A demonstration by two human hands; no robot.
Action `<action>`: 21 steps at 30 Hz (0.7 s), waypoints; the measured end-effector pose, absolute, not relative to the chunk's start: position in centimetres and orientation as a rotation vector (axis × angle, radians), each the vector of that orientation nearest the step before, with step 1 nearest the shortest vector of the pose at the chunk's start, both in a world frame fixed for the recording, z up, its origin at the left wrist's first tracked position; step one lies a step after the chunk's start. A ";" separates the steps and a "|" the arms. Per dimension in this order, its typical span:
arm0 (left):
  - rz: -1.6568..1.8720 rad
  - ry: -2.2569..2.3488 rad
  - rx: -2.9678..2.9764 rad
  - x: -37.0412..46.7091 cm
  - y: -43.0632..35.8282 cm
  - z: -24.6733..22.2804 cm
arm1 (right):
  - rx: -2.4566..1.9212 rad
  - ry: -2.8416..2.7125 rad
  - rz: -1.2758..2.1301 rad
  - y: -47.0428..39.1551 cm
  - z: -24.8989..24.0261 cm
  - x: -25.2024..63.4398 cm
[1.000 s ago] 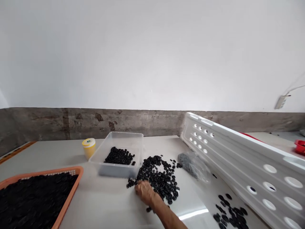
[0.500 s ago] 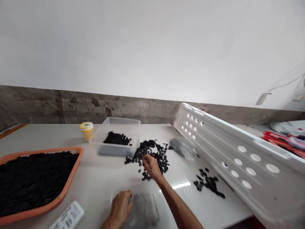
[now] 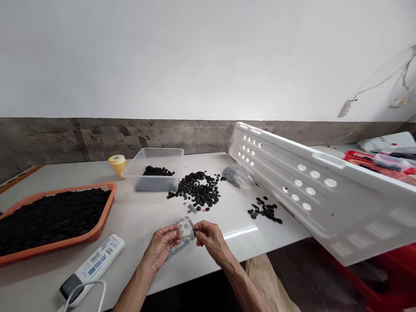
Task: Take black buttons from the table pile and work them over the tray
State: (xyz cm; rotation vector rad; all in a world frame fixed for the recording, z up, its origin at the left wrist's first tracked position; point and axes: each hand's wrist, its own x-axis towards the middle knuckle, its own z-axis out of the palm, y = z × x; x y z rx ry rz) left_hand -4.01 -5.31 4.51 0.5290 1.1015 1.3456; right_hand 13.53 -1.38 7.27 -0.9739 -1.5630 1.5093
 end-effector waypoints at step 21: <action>1.515 1.401 0.451 -2.8 -6.5 4.2 | -0.944 -2.169 0.949 -0.3 3.9 14.0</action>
